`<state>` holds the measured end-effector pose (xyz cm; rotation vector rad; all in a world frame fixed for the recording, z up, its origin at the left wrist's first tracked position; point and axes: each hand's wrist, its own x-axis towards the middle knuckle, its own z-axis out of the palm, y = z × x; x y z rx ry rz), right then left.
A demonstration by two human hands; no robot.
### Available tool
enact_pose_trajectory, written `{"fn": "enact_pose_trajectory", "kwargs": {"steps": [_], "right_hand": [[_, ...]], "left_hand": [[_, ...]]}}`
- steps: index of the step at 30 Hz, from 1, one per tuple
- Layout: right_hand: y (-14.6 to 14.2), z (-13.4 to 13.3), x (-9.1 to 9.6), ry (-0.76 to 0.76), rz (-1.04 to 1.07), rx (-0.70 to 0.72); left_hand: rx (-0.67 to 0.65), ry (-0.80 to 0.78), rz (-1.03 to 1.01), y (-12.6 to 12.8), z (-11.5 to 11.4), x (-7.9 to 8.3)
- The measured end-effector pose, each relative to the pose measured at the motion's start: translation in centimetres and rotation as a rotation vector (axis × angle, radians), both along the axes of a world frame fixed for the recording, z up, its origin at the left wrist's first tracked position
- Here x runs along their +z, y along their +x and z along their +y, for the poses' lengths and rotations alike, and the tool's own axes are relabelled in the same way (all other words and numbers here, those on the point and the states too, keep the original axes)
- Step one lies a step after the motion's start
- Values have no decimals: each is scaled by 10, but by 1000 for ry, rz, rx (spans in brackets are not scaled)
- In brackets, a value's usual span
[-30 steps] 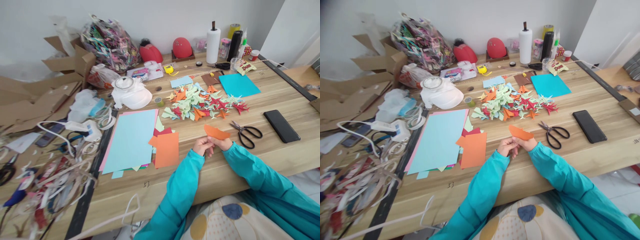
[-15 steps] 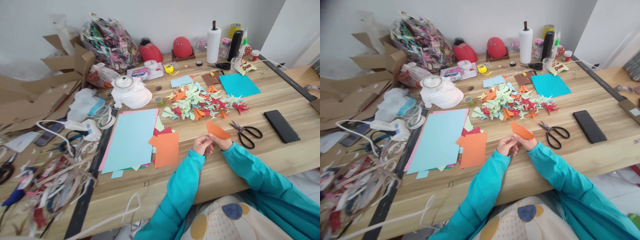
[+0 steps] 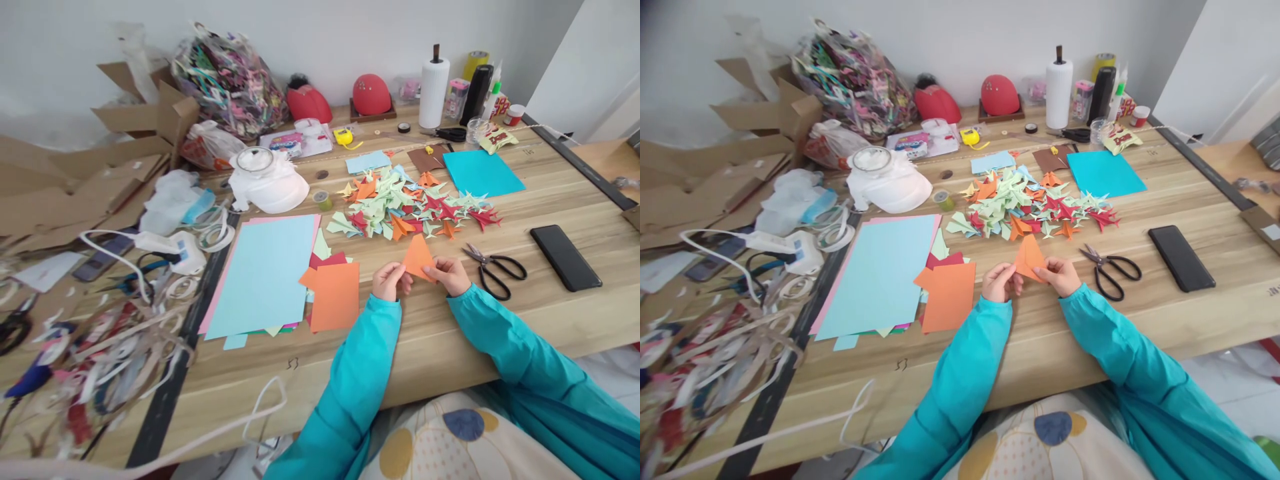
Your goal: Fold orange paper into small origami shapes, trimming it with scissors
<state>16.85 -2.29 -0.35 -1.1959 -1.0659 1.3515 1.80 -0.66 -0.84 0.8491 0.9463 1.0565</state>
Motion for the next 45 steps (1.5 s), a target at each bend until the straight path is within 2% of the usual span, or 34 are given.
{"fn": "enact_pose_trajectory", "kwargs": {"steps": [5, 7, 9, 11, 13, 15, 18, 23, 26, 29, 35, 41, 45], "right_hand": [[-4, -5, -1, 16, -91, 212], [-2, -4, -1, 16, -115, 176], [1, -1, -1, 13, -79, 67], [5, 3, -2, -17, 15, -32], [7, 5, -4, -70, 101, -75], [8, 5, -3, -108, 119, -48], [6, 1, 0, -90, 3, 56], [4, -2, 2, 13, -242, 221], [4, -1, -2, 61, -295, 194], [4, -1, -5, 81, -309, 181], [5, -1, -9, 115, -351, 328], [4, -4, -6, 172, -318, 321], [3, -3, -5, 153, -281, 331]], "left_hand": [[136, 37, 0, -2, 4, -6], [156, 48, -27, -3, 6, -8], [156, 26, -90, -3, 6, -8], [107, 0, -120, -4, 5, -6], [8, -5, -63, -4, 3, -2], [-96, 15, 33, -4, -1, 1], [-171, 61, 113, -3, -4, 4], [-107, 102, 193, -3, -4, 3], [-61, 137, 225, -2, -3, 3], [-63, 210, 256, 0, -2, 2], [-92, 442, 303, 1, -2, -2], [-124, 487, 328, 0, -1, -5], [-140, 449, 295, 0, 0, -4]]}}
